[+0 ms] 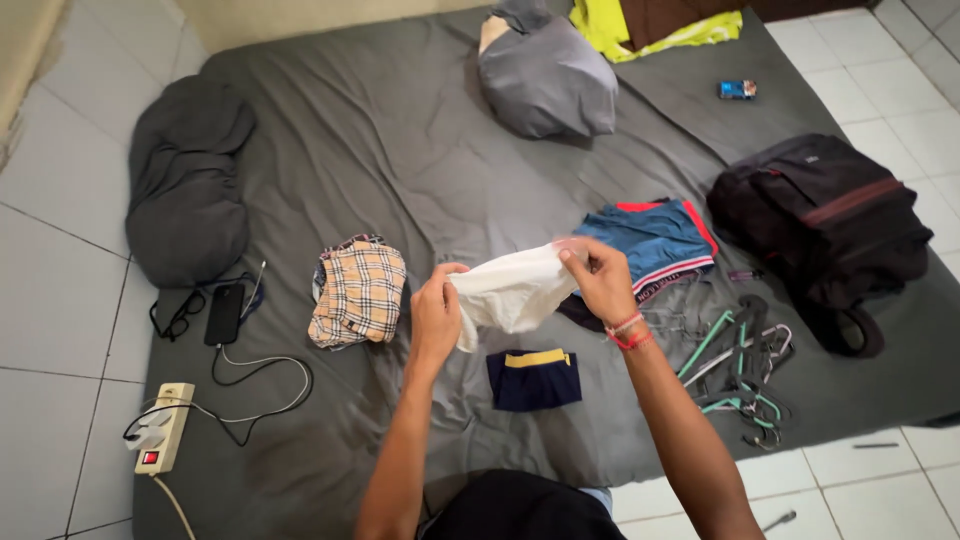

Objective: The person folds several items of clothing, including a white shirt and several pairs of underwear, by hand on a bed and then places them into a backpack.

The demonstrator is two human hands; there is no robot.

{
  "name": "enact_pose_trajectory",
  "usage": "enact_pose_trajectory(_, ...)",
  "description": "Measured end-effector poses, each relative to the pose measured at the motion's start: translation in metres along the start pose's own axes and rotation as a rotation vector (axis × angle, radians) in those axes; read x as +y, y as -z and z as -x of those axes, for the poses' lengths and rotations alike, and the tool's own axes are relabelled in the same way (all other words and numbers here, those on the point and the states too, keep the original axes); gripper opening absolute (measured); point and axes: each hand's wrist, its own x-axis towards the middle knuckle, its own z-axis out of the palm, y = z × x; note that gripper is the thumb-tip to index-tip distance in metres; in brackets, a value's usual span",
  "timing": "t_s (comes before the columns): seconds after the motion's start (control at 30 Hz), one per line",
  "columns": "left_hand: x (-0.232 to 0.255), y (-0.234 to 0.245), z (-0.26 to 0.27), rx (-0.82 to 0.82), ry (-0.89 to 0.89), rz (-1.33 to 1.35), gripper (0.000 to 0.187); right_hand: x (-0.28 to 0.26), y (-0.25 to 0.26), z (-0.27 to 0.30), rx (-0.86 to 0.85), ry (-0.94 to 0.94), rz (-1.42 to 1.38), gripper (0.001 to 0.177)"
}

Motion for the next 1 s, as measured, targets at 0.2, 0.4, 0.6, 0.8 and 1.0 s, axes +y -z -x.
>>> enact_pose_trajectory(0.2,-0.03,-0.019,0.06,-0.057,-0.024,-0.01,0.04,0.018,0.023,0.066,-0.244,0.154,0.263,0.053)
enact_pose_trajectory(0.4,-0.142,-0.095,0.184,-0.337,0.074,-0.332,0.051,0.166,-0.011,0.145,-0.311,-0.294,0.288,0.026)
enact_pose_trajectory(0.6,-0.144,-0.072,0.164,-0.144,0.23,-0.064,0.032,0.207,-0.003,0.137,-0.263,0.045,0.366,0.02)
enact_pose_trajectory(0.8,-0.118,-0.037,0.105,0.055,0.197,0.113,0.016,0.154,0.002,0.077,-0.172,-0.023,-0.029,0.004)
enact_pose_trajectory(1.0,-0.089,-0.008,0.089,0.229,0.345,0.538,0.017,0.032,0.008,0.053,-0.103,0.141,0.029,0.012)
